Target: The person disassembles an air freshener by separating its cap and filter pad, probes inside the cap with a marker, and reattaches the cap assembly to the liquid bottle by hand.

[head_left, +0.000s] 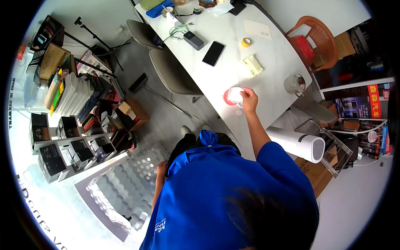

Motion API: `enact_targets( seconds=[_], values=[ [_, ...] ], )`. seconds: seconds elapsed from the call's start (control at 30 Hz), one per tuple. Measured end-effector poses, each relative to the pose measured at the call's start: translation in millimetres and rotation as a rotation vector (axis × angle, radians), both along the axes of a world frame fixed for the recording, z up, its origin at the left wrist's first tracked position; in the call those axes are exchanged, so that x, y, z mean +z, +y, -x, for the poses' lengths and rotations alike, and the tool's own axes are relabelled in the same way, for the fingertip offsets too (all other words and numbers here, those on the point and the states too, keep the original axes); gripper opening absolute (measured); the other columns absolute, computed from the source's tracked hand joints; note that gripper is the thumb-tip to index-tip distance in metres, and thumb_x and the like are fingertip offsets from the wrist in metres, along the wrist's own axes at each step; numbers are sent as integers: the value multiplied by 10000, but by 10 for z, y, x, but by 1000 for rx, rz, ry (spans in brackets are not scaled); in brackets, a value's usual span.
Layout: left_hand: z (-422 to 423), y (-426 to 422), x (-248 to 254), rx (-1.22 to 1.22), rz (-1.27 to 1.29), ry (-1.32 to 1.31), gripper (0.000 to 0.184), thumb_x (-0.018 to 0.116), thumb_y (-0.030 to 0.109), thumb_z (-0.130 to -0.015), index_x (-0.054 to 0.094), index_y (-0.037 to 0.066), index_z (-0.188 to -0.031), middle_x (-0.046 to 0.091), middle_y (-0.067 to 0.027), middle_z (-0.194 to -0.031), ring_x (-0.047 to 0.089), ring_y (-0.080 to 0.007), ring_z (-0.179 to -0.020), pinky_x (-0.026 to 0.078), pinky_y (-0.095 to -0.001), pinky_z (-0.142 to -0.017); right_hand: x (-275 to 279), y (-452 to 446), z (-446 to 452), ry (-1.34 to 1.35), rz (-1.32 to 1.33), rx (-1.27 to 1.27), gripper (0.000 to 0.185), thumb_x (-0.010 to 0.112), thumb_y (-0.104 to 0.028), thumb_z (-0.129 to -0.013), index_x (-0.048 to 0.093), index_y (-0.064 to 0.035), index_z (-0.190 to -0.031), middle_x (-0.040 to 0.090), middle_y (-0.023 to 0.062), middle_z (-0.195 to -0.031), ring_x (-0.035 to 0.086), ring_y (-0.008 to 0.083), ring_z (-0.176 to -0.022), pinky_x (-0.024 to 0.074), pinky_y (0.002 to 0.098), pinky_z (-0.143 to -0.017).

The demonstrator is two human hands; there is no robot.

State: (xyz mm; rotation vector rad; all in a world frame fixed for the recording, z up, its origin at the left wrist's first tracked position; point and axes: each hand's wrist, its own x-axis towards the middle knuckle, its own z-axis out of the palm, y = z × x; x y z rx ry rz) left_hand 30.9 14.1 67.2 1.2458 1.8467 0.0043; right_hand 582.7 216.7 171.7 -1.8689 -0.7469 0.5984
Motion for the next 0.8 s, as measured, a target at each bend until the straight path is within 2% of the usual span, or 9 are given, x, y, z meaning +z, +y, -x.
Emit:
enact_targets(
  seconds=[0.07, 0.13, 0.23, 0.3, 0.4, 0.53, 0.63, 0.7, 0.8],
  values=[
    [57, -120, -286, 42, -55, -68, 331, 528, 290, -916, 680, 81, -1124, 691, -167, -1059, 659, -315, -1001, 507, -383, -866, 41, 11, 31, -20, 25, 18, 192, 711, -39, -809, 689, -23, -999, 701, 65, -837, 648, 139, -745, 515, 279, -697],
    [-79, -74, -48, 64, -25, -25, 330, 527, 288, -918, 680, 81, -1124, 690, -171, -1057, 655, -318, -1007, 505, -384, -871, 145, 18, 81, -38, 49, 34, 193, 711, -22, -811, 688, -20, -1002, 697, 64, -810, 642, 130, -721, 518, 268, -683],
    [-96, -65, 27, 71, 11, 14, 324, 530, 282, -920, 682, 82, -1124, 691, -170, -1055, 652, -311, -1019, 501, -381, -879, 276, -3, 166, -130, 163, 125, 237, 739, -52, -780, 685, -24, -1009, 674, 94, -922, 638, 197, -834, 509, 317, -754],
    [-84, -64, 59, 60, 19, 11, 320, 534, 278, -920, 685, 83, -1123, 693, -164, -1056, 651, -300, -1024, 499, -377, -882, 250, -42, 261, -554, 119, 132, 334, 777, -81, -727, 681, -87, -1048, 590, 135, -1131, 557, 281, -1031, 467, 371, -865],
    [-77, -54, 106, 118, 40, -60, 308, 543, 265, -919, 688, 83, -1122, 697, -156, -1053, 656, -281, -1018, 497, -367, -885, 302, -71, 348, -624, 153, 41, 448, 777, -103, -738, 630, -53, -1158, 479, 138, -1209, 491, 315, -1082, 429, 398, -922],
    [-23, -105, -35, 129, 20, -67, 302, 549, 260, -915, 691, 85, -1116, 701, -147, -1046, 661, -277, -1005, 502, -368, -874, 82, -46, 305, -619, 129, -92, 519, 785, -118, -737, 602, -63, -1219, 458, 150, -1230, 487, 315, -1076, 430, 404, -925],
    [17, -115, -121, 77, 4, -40, 300, 544, 267, -912, 694, 93, -1105, 700, -150, -1038, 663, -298, -999, 508, -385, -868, -67, -43, 208, -348, 123, -146, 491, 795, -139, -748, 615, -33, -1193, 543, 145, -1192, 541, 271, -1060, 452, 377, -911],
    [75, -120, -195, 48, 1, -30, 297, 541, 272, -911, 697, 100, -1097, 699, -152, -1035, 662, -309, -998, 510, -395, -867, -142, -29, 148, 196, 68, -11, 440, 791, -144, -771, 631, -4, -1157, 649, 119, -1090, 611, 203, -973, 486, 330, -850],
    [116, -141, -316, 80, 22, -29, 293, 535, 282, -909, 701, 114, -1083, 695, -157, -1038, 658, -326, -999, 511, -410, -870, -212, -19, 149, 312, 8, -67, 378, 775, -129, -792, 648, 8, -1120, 700, 82, -985, 645, 157, -862, 502, 289, -782]
  ],
)
